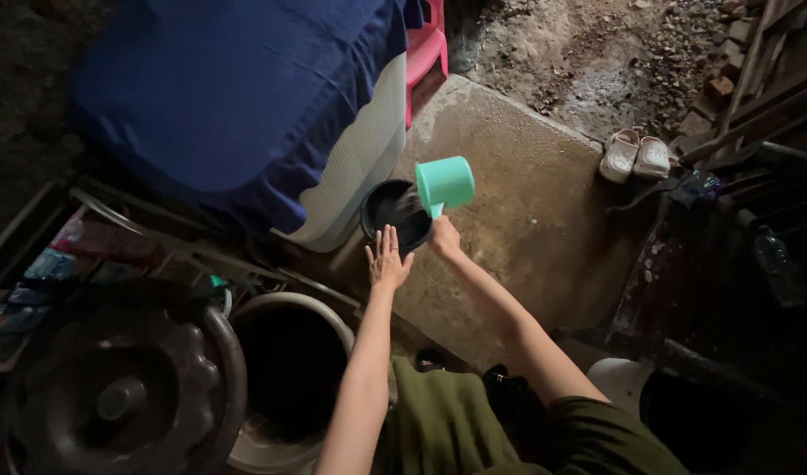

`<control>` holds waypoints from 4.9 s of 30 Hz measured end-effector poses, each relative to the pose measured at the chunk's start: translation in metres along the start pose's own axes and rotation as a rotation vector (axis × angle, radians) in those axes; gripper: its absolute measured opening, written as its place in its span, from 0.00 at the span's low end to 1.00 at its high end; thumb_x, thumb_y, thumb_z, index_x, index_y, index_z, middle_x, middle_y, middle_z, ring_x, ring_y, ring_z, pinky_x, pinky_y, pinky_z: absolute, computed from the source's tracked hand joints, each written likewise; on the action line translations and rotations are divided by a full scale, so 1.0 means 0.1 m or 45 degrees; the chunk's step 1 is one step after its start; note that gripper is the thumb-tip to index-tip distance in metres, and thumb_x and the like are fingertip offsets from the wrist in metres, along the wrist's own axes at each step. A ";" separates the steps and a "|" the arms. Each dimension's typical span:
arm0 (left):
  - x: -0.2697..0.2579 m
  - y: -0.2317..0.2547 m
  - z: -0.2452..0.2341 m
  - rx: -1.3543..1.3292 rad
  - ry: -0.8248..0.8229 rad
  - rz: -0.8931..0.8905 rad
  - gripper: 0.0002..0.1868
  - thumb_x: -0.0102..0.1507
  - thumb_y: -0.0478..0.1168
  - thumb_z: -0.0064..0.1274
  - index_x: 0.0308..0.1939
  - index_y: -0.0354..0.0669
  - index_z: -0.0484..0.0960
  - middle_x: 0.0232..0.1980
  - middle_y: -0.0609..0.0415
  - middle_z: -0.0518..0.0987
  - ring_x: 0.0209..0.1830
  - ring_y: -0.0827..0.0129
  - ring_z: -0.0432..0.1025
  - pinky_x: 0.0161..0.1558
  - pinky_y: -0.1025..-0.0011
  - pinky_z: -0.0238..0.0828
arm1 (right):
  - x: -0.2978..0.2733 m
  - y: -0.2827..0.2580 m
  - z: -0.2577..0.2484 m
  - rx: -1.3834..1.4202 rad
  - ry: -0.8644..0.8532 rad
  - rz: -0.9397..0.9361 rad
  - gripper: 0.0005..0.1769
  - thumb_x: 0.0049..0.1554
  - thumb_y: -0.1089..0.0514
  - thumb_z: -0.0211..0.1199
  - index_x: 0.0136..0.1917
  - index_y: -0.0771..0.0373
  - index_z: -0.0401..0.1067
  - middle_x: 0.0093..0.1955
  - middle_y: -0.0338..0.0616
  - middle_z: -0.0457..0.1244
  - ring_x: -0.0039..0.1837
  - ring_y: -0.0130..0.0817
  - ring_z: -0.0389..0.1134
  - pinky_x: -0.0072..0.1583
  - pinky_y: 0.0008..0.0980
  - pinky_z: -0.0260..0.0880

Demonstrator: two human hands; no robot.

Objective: The person scoops water from a bucket using a small plastic container and pours it onto several potted plants in an outdoor area.

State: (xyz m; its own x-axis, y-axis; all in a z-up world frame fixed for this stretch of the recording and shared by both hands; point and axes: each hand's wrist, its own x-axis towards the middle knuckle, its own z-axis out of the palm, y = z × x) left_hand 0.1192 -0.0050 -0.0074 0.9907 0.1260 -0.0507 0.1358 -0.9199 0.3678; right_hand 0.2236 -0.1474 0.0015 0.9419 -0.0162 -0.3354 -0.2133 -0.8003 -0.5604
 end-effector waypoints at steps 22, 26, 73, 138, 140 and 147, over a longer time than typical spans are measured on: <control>-1.19 -0.68 -0.29 -0.033 0.144 -0.314 0.52 0.61 0.58 0.56 0.81 0.46 0.45 0.83 0.50 0.51 0.83 0.52 0.44 0.74 0.38 0.45 | -0.89 0.01 0.80 -0.278 -0.139 -0.390 0.23 0.55 0.57 0.56 0.62 0.63 0.59 0.45 0.59 0.69 0.47 0.59 0.72 0.47 0.57 0.71; -1.81 -0.82 -0.30 -0.111 0.015 -0.591 0.54 0.61 0.59 0.56 0.82 0.47 0.42 0.83 0.50 0.50 0.82 0.53 0.45 0.75 0.38 0.44 | -1.63 -0.09 1.08 -0.247 -0.306 -0.358 0.20 0.57 0.48 0.60 0.57 0.61 0.64 0.49 0.60 0.69 0.53 0.60 0.71 0.53 0.56 0.70; -4.18 -2.66 2.07 -0.054 0.438 -1.075 0.44 0.71 0.64 0.37 0.83 0.46 0.45 0.85 0.53 0.46 0.84 0.55 0.42 0.77 0.44 0.42 | -2.51 0.61 5.57 -0.998 -1.355 -0.543 0.22 0.56 0.43 0.70 0.47 0.65 0.72 0.36 0.50 0.64 0.35 0.44 0.64 0.37 0.42 0.62; 0.11 -0.01 0.06 -0.083 -0.107 -0.117 0.47 0.66 0.58 0.47 0.82 0.49 0.42 0.85 0.55 0.44 0.84 0.57 0.37 0.74 0.32 0.36 | 0.06 0.10 -0.07 -0.156 0.049 -0.242 0.09 0.56 0.63 0.54 0.48 0.66 0.74 0.48 0.61 0.70 0.53 0.61 0.72 0.52 0.56 0.73; 0.14 0.00 0.05 -0.081 -0.130 -0.136 0.47 0.66 0.58 0.48 0.82 0.50 0.43 0.85 0.56 0.44 0.85 0.58 0.38 0.74 0.32 0.38 | 0.11 0.04 -0.05 -0.206 0.078 -0.195 0.10 0.58 0.62 0.53 0.49 0.68 0.72 0.46 0.61 0.70 0.51 0.60 0.73 0.51 0.54 0.74; 0.29 0.00 -0.02 -0.068 -0.075 -0.086 0.48 0.65 0.57 0.50 0.82 0.48 0.44 0.85 0.55 0.46 0.84 0.55 0.39 0.73 0.31 0.40 | 0.10 -0.09 0.03 -0.539 0.382 -0.350 0.07 0.60 0.63 0.51 0.46 0.67 0.70 0.40 0.56 0.70 0.41 0.51 0.76 0.42 0.44 0.77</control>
State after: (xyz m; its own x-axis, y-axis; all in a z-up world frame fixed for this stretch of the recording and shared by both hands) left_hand 0.1482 -0.0002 -0.0073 0.9778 0.1634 -0.1312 0.2036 -0.8889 0.4104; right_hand 0.2342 -0.1387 0.0009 0.9934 0.1062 0.0429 0.1132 -0.9678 -0.2247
